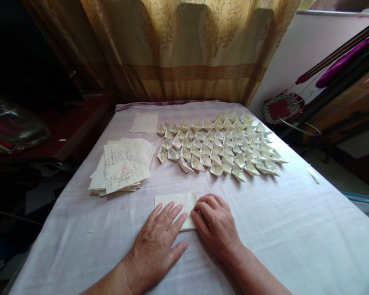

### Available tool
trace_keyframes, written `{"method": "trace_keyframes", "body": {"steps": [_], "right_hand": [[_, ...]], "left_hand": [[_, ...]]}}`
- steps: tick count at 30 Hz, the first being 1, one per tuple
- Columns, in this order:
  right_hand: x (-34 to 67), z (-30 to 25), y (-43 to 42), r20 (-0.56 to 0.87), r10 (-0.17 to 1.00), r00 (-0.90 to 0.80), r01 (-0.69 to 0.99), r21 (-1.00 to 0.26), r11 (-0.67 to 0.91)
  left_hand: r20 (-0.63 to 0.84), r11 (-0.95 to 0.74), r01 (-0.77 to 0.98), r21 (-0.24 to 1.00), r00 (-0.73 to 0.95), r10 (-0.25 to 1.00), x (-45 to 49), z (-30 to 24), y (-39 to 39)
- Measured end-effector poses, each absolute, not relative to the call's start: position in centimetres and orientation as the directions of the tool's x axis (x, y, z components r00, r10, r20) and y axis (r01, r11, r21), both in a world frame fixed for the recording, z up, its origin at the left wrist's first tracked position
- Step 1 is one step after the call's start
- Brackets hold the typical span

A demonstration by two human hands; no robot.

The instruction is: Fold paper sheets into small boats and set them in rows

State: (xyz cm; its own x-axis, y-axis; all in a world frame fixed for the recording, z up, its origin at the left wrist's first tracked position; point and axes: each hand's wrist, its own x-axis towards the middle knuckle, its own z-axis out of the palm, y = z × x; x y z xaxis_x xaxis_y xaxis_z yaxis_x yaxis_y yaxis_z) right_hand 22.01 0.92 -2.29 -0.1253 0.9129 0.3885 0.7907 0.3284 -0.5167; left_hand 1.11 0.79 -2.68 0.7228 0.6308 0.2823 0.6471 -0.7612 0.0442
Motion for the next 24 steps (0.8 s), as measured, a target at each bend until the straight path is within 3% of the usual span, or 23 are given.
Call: {"method": "trace_keyframes", "body": {"steps": [8, 16, 24], "right_hand": [[21.9, -2.3, 0.3, 0.433, 0.889, -0.146, 0.786, -0.495, 0.37], [21.9, -2.2, 0.1, 0.249, 0.941, -0.228, 0.813, -0.483, 0.325], [24.8, -1.9, 0.2, 0.088, 0.965, -0.248, 0.857, -0.445, 0.261]], "left_hand": [[0.283, -0.766, 0.64, 0.069, 0.723, 0.63, 1.1, -2.9, 0.8], [0.312, -0.754, 0.654, 0.053, 0.707, 0.635, 1.2, -3.1, 0.8], [0.2, -0.77, 0.633, 0.076, 0.747, 0.634, 0.7, -3.4, 0.9]]}}
